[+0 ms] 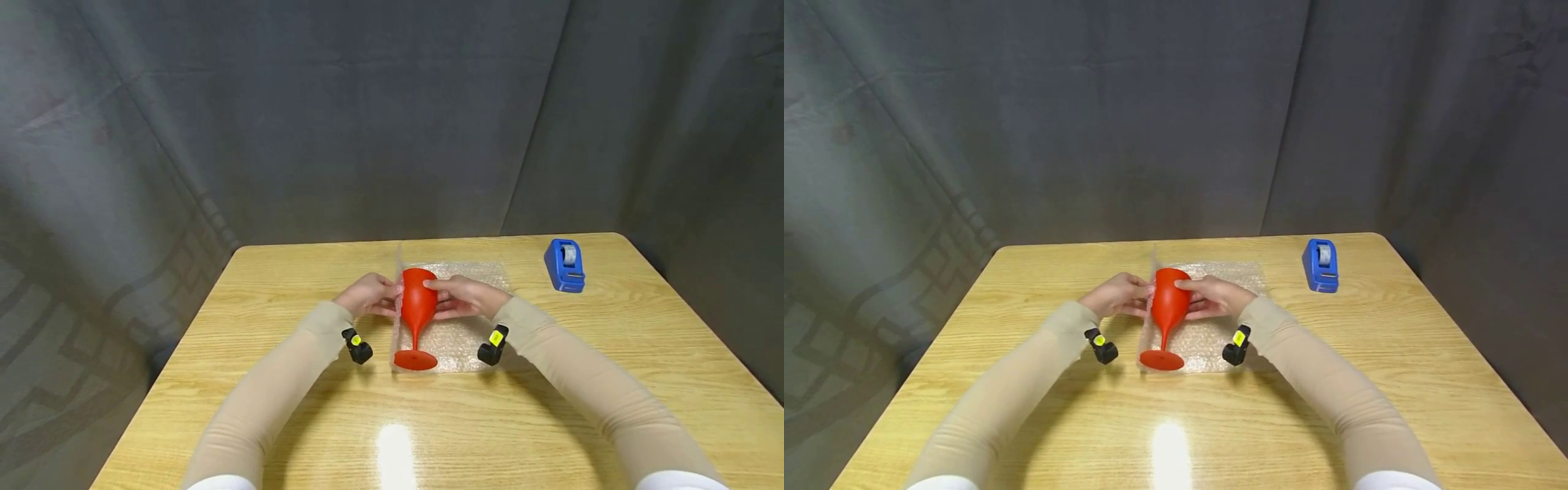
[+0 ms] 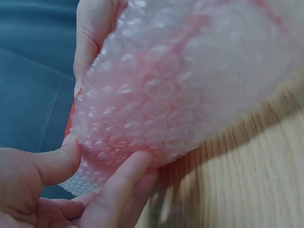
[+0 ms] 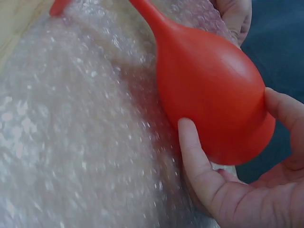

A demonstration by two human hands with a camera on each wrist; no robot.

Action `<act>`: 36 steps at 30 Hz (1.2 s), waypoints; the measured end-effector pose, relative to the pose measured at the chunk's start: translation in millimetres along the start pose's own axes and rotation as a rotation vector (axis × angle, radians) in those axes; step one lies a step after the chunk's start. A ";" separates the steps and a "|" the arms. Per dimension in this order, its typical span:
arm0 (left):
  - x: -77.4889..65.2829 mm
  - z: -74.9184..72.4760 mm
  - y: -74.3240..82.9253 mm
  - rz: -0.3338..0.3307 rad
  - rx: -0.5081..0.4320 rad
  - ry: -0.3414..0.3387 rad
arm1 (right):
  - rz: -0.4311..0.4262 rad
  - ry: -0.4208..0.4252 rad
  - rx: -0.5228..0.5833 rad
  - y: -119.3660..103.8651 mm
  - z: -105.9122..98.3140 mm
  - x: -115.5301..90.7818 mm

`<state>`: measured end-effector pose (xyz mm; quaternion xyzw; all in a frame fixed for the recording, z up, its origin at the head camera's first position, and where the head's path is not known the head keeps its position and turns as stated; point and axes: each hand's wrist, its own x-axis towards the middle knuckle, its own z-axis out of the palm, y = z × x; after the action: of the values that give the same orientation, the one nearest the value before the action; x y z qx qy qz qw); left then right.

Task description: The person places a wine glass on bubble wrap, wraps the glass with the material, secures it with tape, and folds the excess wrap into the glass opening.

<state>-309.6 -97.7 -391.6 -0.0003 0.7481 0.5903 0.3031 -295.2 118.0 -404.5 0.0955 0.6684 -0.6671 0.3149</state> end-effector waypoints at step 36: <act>-3.4 16.1 8.7 -0.033 0.085 -0.048 | 0.005 -0.062 -0.048 -3.5 -14.2 -11.8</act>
<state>-302.6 -81.9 -384.2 0.0141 0.7649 0.5528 0.3305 -292.0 134.7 -396.4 0.0688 0.6739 -0.6526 0.3393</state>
